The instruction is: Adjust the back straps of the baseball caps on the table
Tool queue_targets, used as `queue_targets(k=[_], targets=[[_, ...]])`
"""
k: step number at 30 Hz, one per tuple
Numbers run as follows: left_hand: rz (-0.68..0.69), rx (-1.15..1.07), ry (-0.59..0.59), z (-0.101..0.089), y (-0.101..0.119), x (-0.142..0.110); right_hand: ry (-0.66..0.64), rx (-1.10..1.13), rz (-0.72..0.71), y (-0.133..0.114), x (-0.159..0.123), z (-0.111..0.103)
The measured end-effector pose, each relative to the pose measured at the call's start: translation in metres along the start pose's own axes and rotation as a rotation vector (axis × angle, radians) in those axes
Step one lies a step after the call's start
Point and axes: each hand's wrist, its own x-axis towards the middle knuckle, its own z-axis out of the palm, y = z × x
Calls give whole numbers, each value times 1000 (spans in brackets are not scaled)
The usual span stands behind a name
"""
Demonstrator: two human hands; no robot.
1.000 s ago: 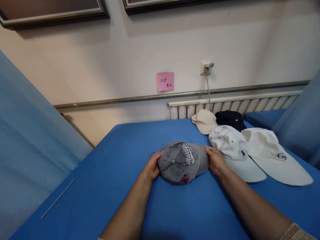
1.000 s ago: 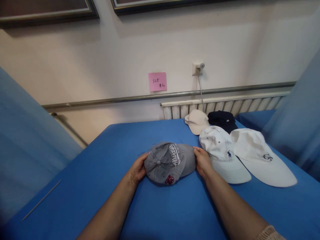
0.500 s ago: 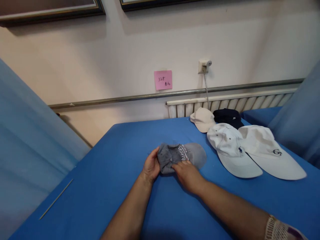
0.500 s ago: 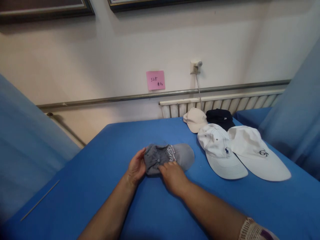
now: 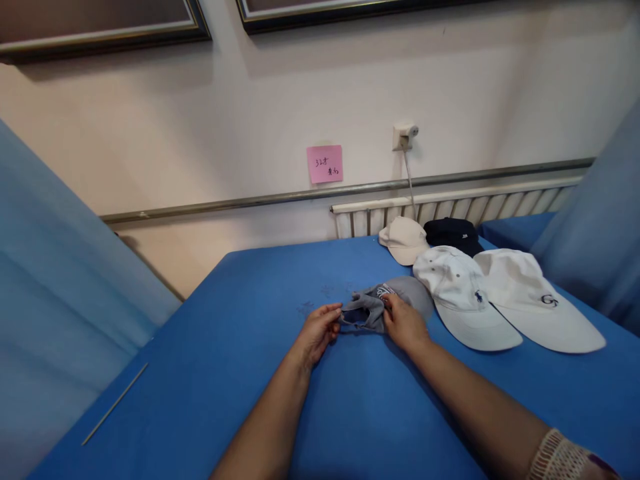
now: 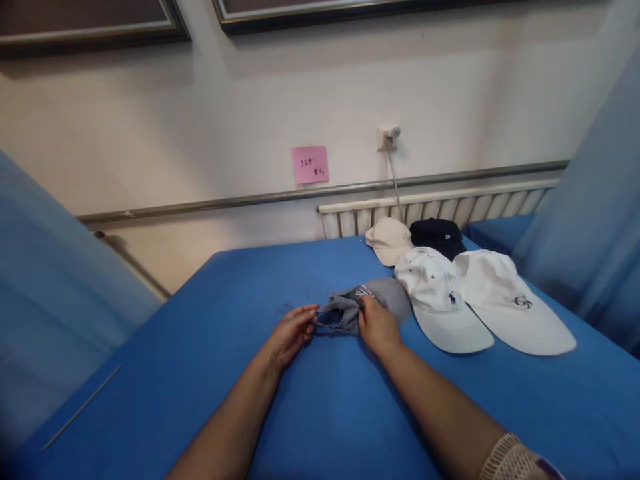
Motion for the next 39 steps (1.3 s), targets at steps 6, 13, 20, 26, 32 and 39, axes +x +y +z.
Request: queue_targets(k=[6,13,20,26,32,39], targets=[[52,-4,50,0,-1,1,207,67,-447,-19,-18,-16],[65,-77,56,4,-3,-2,-232,160,-651,-43,-35,-19],[37,-149,55,11,-4,-5,-206,148,-422,-32,-23,-11],[112,-18,108,12,-5,-6,-207,304,-327,-33,-25,-13],[185,76,215,9,-9,3,-261,388,-303,-32,-26,-12],[527,226,218,19,0,-12,-236,437,-247,-27,-20,-10]])
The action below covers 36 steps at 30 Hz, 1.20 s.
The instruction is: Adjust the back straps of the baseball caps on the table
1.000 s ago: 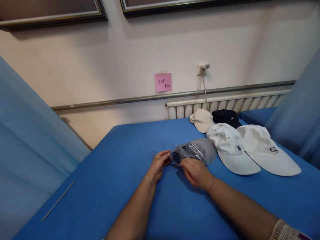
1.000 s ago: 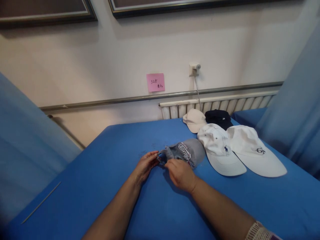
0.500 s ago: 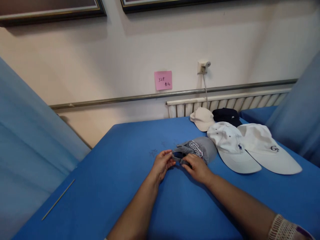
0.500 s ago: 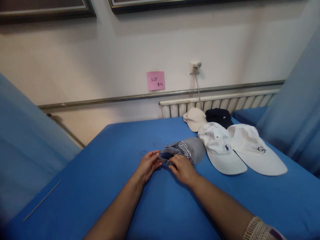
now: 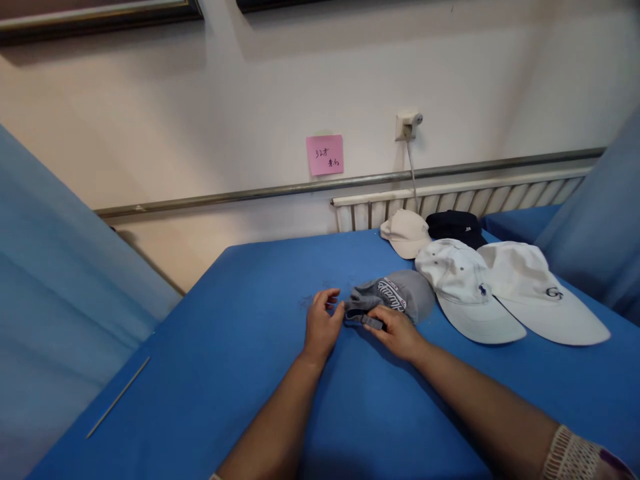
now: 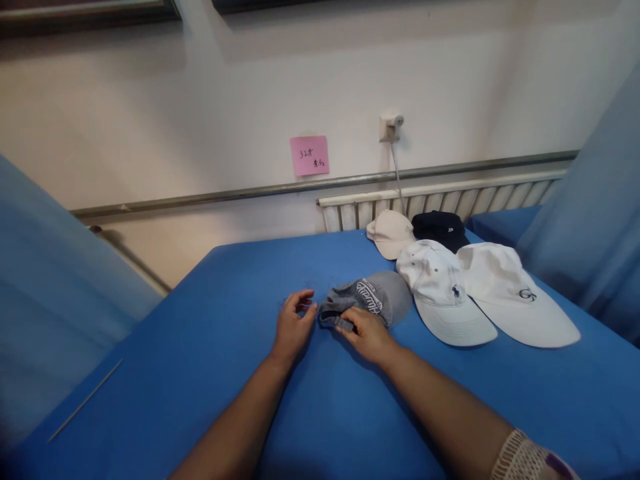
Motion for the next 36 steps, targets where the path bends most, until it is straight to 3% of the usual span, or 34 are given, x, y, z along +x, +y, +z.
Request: queue_targets(k=[4,7,14,24,36], targets=[[69,147,-389,10,11,-16,23,-7,37,5,1,3],[132,261,-525,15,10,-21,20,-34,71,7,2,4],[125,311,-428,12,-5,-10,5,-118,92,1,3,3],[-52,240,-316,15,-16,-9,76,-89,84,-4,3,3],[-100,194,-301,14,-18,-7,52,-83,111,-3,4,6]])
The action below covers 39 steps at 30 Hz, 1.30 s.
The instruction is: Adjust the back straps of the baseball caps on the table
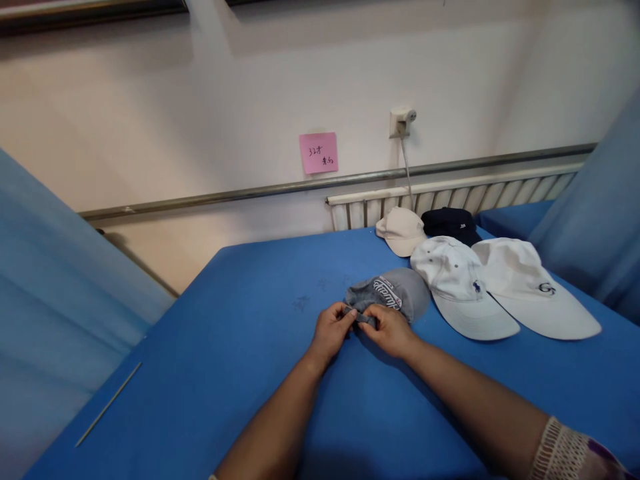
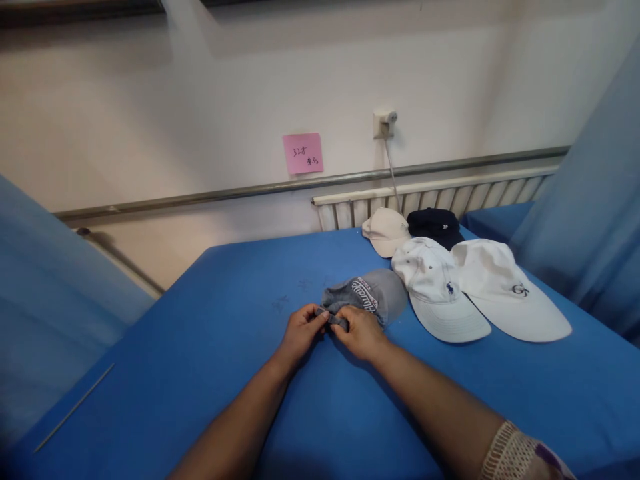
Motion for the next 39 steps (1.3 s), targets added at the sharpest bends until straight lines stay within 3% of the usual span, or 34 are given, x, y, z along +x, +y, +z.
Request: queue_targets(k=[6,11,18,21,35,39], targets=[[13,-17,-130,-4,3,1,-6,60,12,4,-1,-1],[48,-73,-105,-5,0,1,-32,302,-27,11,1,-3],[392,352,-182,-7,5,-5,-61,347,7,16,0,-3],[475,464,-219,-9,11,-6,-49,354,28,18,0,-2],[539,837,-296,-6,23,-13,-87,295,-23,26,0,1],[522,875,-270,-5,24,-13,-81,294,-18,26,0,1]])
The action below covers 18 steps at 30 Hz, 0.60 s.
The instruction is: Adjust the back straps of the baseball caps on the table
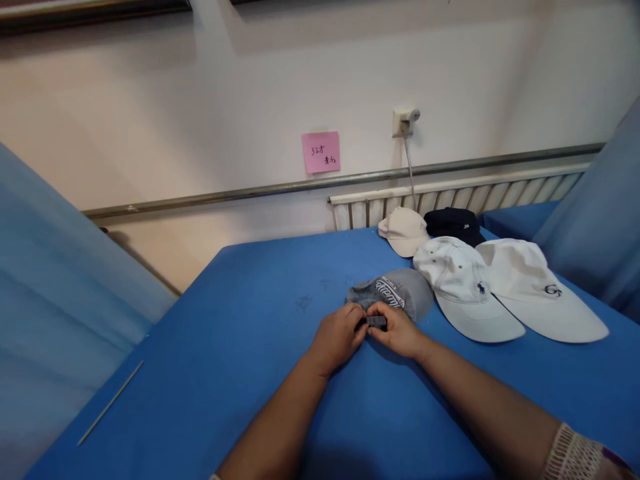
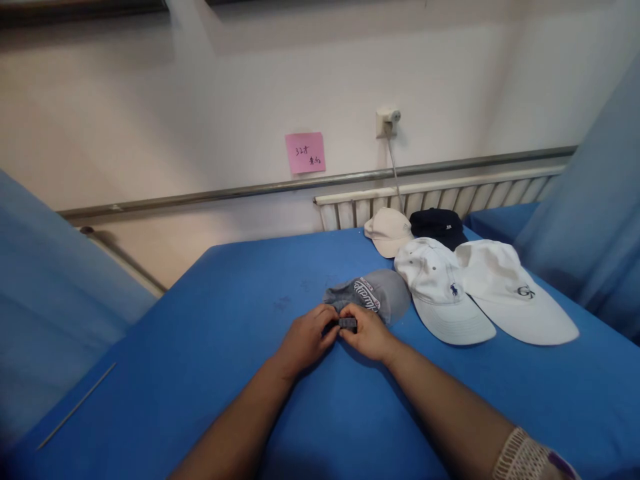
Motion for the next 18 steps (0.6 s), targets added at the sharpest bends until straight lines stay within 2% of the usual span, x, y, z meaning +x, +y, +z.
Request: queue_targets(k=[7,14,18], targets=[[-80,-174,65,1,-5,1,3,112,17,-4,0,0],[-97,-313,113,3,-8,3,-17,240,-41,1,3,-2],[-96,-338,120,6,-8,2,-33,222,-32,5,3,-3]])
